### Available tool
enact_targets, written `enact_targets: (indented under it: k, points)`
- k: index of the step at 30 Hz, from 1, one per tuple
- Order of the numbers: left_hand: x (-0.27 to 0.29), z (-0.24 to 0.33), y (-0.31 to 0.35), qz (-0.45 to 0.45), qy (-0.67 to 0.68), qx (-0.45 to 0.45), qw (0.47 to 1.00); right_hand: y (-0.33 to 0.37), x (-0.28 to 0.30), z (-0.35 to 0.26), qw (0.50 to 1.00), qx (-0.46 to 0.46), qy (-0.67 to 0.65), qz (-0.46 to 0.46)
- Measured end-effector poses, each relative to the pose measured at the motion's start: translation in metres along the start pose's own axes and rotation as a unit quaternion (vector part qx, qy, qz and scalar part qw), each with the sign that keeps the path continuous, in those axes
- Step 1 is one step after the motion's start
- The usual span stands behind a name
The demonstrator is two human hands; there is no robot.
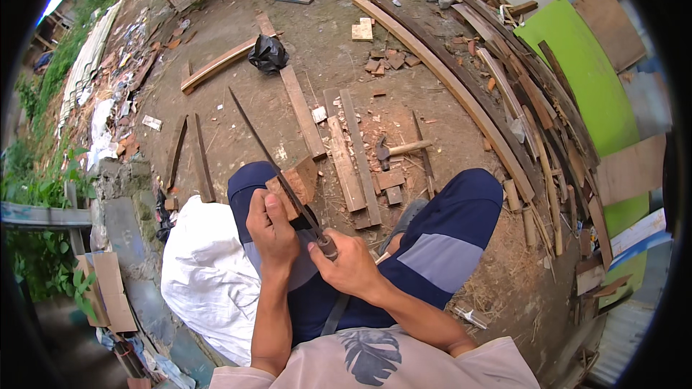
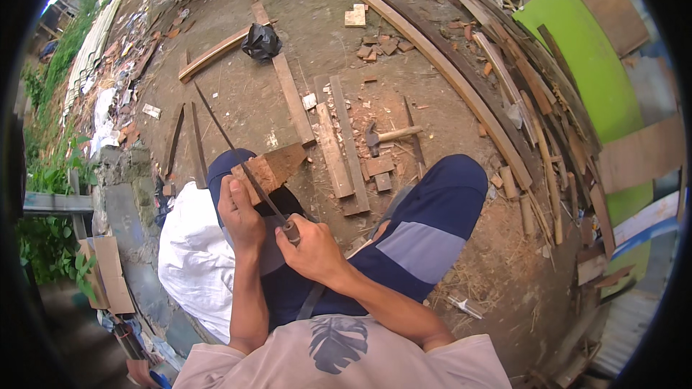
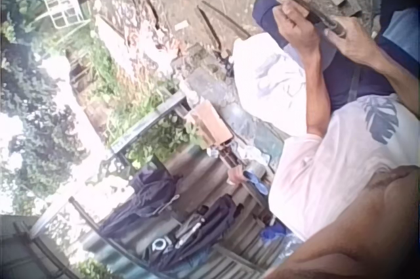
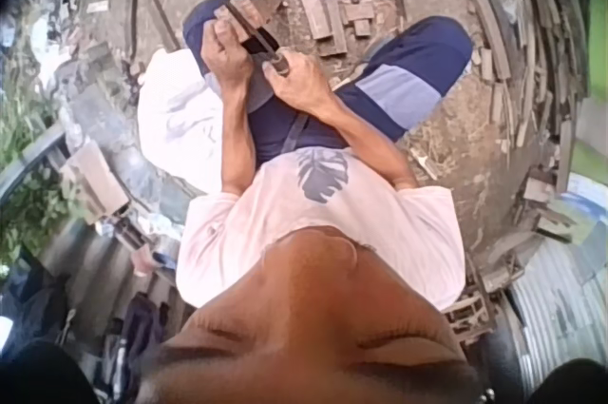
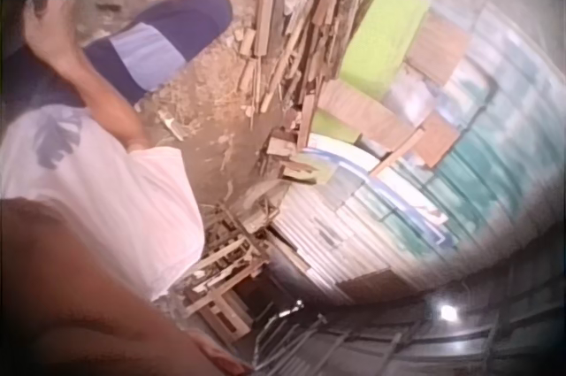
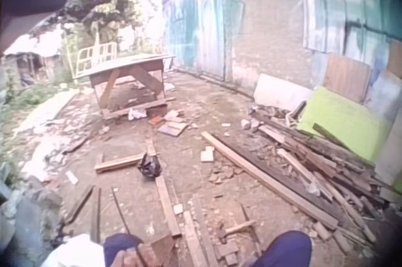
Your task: The person sits on the ground and uses a long metal file to shape a small rectangular piece of wood held in their left hand. They repeatedly file the edges and corners, then switch to a hammer to tap the wood, and continue filing.
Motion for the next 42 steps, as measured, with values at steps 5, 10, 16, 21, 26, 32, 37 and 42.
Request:
enact_targets:
  k: [5, 10, 16, 21, 26, 32, 37, 42]
  points:
    - [0.002, -0.001, -0.002, 0.003, 0.007, 0.008, 1.0, 0.004, 0.028, -0.039, 0.996, 0.005, -0.063, 0.067]
    - [0.0, 0.0, -0.001, 0.016, -0.004, -0.019, 1.0, 0.002, -0.003, -0.004, 1.0, 0.013, -0.012, -0.001]
    - [-0.001, -0.003, 0.0, 0.006, 0.012, -0.011, 1.0, 0.005, 0.033, -0.04, 0.995, 0.0, -0.045, 0.088]
    - [-0.003, -0.003, -0.001, 0.001, 0.012, -0.004, 1.0, 0.007, 0.0, 0.002, 0.999, 0.007, -0.011, 0.03]
    - [-0.002, -0.003, -0.002, -0.001, 0.019, -0.009, 1.0, 0.009, 0.035, -0.046, 0.995, 0.013, -0.035, 0.091]
    - [-0.005, -0.001, -0.003, 0.013, 0.014, -0.027, 0.999, 0.006, 0.009, -0.007, 0.999, 0.015, -0.013, 0.044]
    - [-0.003, -0.004, -0.001, 0.007, 0.015, -0.016, 1.0, 0.011, 0.025, -0.039, 0.995, 0.023, -0.034, 0.091]
    - [-0.002, -0.003, -0.006, 0.028, 0.024, -0.014, 0.999, 0.008, 0.001, -0.005, 0.998, 0.014, 0.001, 0.059]
Point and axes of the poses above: each hand's wrist, its own y-axis away from the middle knuckle, its own x-axis out of the back of the hand, z = x × y, the point moved 8 cm from there along -y, towards the middle knuckle, and after that the axes turned 12 degrees about x, right-handed, at the moved point
